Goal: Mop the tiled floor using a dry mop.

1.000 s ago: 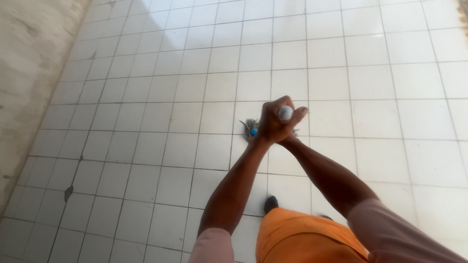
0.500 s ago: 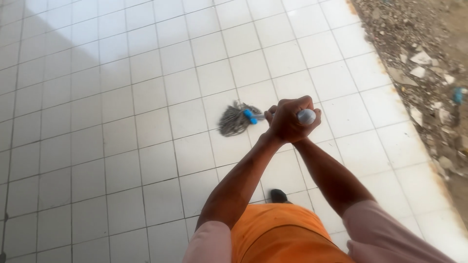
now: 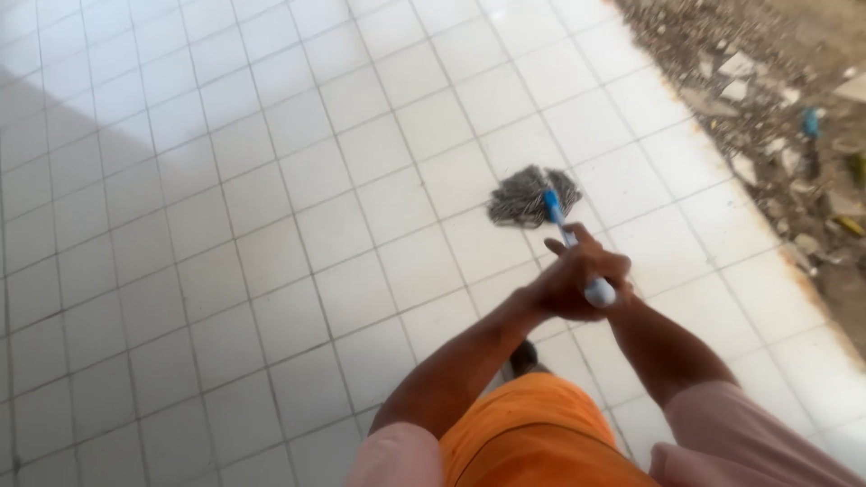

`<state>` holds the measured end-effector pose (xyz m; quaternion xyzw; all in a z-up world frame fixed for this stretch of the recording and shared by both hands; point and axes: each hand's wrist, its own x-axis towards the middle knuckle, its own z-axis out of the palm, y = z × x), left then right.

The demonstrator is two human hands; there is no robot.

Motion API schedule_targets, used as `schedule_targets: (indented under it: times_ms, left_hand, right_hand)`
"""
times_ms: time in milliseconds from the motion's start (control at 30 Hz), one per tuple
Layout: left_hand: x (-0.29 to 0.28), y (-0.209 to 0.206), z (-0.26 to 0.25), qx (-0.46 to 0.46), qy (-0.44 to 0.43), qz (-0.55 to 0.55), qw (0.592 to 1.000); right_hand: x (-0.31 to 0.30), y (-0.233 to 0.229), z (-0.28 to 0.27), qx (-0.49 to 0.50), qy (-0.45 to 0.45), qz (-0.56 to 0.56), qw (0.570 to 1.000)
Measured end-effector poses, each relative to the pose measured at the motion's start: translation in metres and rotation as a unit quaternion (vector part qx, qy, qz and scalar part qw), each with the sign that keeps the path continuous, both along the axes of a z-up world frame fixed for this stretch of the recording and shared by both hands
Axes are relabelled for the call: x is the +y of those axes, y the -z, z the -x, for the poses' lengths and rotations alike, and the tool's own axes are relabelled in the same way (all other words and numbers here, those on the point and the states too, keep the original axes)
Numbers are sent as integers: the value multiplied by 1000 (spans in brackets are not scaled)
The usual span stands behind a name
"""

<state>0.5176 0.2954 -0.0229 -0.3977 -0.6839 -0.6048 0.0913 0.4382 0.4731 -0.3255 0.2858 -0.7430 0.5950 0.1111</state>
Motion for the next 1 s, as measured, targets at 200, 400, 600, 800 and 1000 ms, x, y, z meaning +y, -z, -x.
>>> schedule_targets:
  times_ms: [200, 400, 600, 800, 1000]
  left_hand:
    - [-107, 19, -46, -11, 10, 8, 1000]
    - [-237, -8, -117, -41, -61, 8, 997]
    - [-318, -19, -187, -44, -181, 4, 982]
    - [-324, -11, -204, -25, -300, 21, 953]
    - [-197, -5, -164, 12, -252, 77, 965]
  right_hand:
    - [-128, -45, -62, 48, -179, 24, 982]
    - [-289, -69, -105, -354, -152, -40, 922]
    - [-394, -51, -146, -279, -250, -138, 917]
    - [-413, -62, -156, -359, -284, -87, 884]
    - [-293, -143, -160, 73, -311, 16, 947]
